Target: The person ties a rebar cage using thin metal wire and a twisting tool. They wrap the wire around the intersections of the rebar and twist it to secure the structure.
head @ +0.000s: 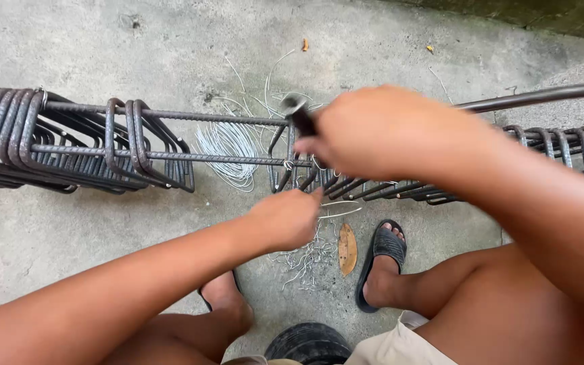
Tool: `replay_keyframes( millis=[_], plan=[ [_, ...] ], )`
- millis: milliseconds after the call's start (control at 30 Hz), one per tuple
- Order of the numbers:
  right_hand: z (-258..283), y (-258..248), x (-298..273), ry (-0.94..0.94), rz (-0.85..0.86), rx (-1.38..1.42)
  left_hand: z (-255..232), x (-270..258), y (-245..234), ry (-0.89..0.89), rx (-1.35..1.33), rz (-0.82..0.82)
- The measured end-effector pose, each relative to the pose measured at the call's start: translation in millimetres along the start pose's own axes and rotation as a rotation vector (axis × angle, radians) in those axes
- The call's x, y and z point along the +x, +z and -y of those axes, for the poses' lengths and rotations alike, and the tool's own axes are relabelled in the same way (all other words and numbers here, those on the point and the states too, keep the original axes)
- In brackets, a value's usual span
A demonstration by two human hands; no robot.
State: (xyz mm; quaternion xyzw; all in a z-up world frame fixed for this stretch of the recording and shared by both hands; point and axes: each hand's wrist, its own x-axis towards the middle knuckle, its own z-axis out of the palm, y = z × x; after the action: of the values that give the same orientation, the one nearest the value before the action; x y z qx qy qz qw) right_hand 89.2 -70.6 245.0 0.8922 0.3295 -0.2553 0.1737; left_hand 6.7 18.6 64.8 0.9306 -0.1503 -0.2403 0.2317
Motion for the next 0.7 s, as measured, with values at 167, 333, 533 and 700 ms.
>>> replay_keyframes(
  millis=[167, 333, 533, 700],
  plan=[
    [-81, 13, -17, 0.104, -0.253, 0.037, 19, -13, -16, -0.088, -0.043, -0.066],
    [-142, 49, -28, 0.236, -0.308, 0.046, 25, -1, 14, -0.099, -0.086, -0.166],
    [-203, 102, -35, 0.240, -0.417, 0.387, 16, 11, 6, -0.139, -0.176, -0.113],
    [-213, 115, -54, 0.343, -0.452, 0.442, 39, 19, 7, -0.207, -0.051, -0.008]
  ],
)
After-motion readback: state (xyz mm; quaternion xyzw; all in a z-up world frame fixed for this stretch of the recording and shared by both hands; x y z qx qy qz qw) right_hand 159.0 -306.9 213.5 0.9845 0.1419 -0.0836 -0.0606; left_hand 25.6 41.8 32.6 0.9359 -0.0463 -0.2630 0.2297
